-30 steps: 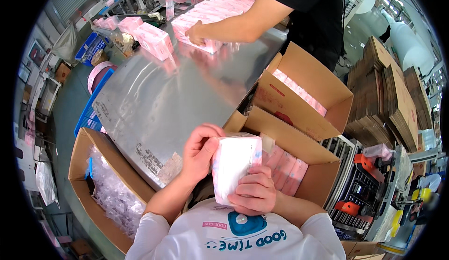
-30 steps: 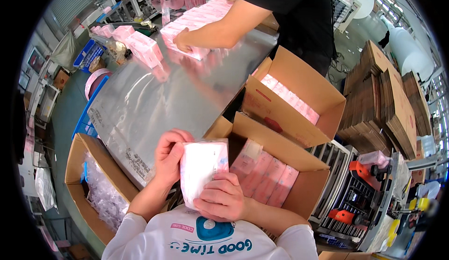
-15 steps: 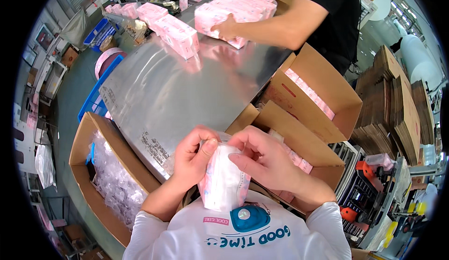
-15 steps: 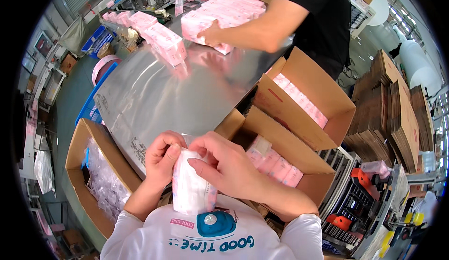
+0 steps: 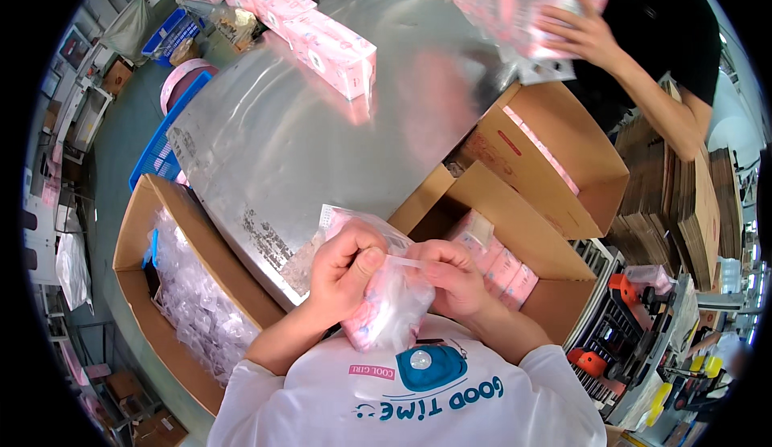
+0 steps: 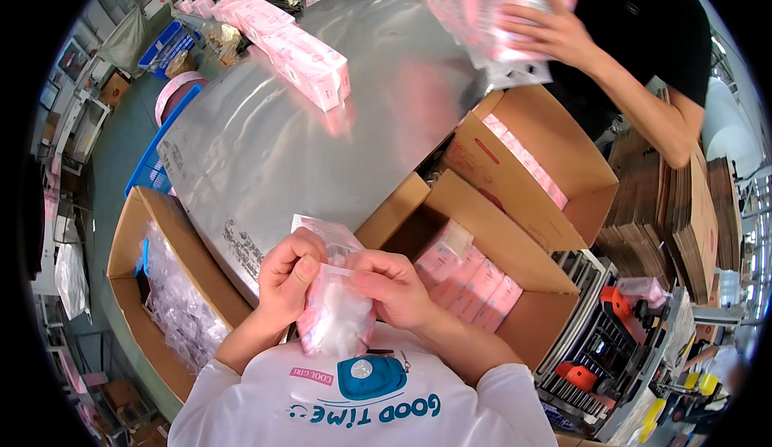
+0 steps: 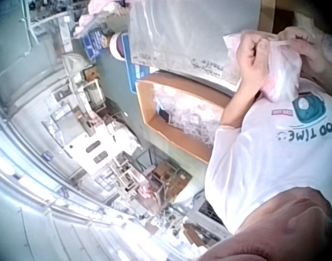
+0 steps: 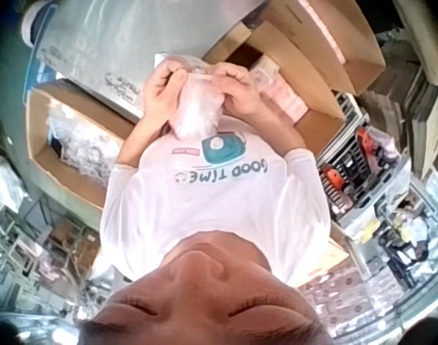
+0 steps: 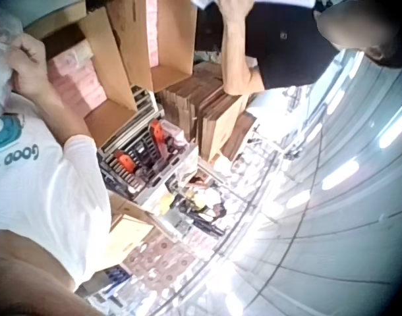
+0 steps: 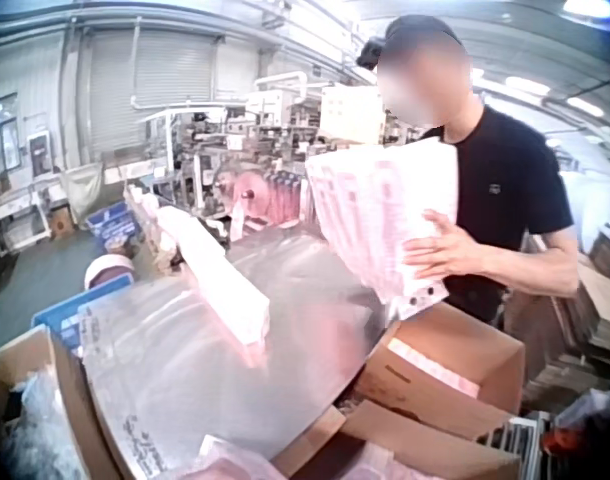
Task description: The person picks up groups of pink packaged products from a table, places them into cardboard boxes, and then moves the filled boxes onto a conveyor belt for sealing.
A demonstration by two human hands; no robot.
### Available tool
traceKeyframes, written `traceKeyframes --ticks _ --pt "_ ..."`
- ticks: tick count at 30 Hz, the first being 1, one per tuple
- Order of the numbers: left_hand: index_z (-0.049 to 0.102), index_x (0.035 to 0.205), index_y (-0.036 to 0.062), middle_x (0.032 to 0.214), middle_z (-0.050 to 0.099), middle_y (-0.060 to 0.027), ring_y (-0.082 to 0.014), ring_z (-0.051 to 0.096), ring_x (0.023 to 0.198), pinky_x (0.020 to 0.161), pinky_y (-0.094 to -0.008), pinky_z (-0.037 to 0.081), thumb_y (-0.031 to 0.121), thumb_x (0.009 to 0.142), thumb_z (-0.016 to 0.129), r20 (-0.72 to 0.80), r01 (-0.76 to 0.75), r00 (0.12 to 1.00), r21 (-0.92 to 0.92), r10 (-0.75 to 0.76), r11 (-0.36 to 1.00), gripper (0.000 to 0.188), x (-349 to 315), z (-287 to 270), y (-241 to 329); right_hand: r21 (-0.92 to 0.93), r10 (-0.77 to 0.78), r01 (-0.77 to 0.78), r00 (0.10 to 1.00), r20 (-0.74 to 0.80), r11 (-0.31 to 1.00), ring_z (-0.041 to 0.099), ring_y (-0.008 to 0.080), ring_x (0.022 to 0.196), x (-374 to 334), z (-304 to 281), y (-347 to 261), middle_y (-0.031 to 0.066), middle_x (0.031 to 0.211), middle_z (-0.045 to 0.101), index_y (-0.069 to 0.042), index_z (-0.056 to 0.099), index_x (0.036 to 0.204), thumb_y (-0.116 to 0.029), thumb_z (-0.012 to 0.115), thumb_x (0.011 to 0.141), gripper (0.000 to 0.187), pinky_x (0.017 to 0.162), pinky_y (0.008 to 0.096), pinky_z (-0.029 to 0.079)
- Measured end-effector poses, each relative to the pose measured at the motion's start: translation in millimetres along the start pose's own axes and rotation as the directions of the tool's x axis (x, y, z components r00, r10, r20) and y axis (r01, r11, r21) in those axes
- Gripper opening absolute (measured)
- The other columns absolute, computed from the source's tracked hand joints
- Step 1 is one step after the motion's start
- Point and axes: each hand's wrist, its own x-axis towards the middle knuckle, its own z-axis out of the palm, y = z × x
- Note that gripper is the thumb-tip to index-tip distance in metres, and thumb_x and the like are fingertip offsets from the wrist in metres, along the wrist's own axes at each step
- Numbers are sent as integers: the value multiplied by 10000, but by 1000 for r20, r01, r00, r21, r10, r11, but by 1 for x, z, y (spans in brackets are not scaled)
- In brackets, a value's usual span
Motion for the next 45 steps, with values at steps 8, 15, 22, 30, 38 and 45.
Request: traceKeyframes --ticks 8,15,22,30,38,45 --pt "483 833 73 816 498 -43 -130 437 739 655 -246 380 215 937 509 -209 102 958 -387 -195 916 178 3 -9 -15 55 -300 295 947 115 954 486 162 753 -5 -16 -11 46 748 514 -58 562 775 -214 573 852 174 671 294 384" --pt "487 837 67 823 503 -40 -114 436 734 657 -233 378 204 940 504 -213 70 963 -393 -164 917 172 5 -13 -16 -937 -482 351 820 308 -3 498 218 842 -3 24 -59 35 869 574 -84 621 827 -47 674 675 165 812 339 369" --pt "496 860 50 882 542 -58 -92 471 764 698 -224 399 193 952 485 -196 64 969 -386 -149 920 170 3 -15 -20 -891 -385 442 809 445 -102 498 205 917 -1 39 -60 20 841 579 -97 621 902 -84 679 657 252 880 382 356" --pt "493 826 55 824 515 -67 -152 459 772 712 -268 392 178 936 504 -170 108 969 -369 -181 923 166 3 -10 -18 -922 -261 326 890 374 -208 494 222 853 -2 43 -66 52 806 586 -27 588 845 -101 663 663 210 830 370 362" --pt "491 824 51 827 517 -72 -149 454 774 721 -261 382 197 936 508 -158 117 971 -343 -180 932 185 2 -8 -17 -919 -259 343 886 385 -194 503 236 841 -3 37 -62 60 732 570 -46 547 720 -91 647 661 124 803 365 376" --pt "490 812 50 819 512 -71 -153 453 774 720 -269 379 199 932 515 -170 119 968 -340 -185 933 193 2 -7 -17 -916 -311 397 864 395 -62 492 243 840 -9 38 -71 53 816 557 -65 553 788 -106 664 664 171 809 361 369"
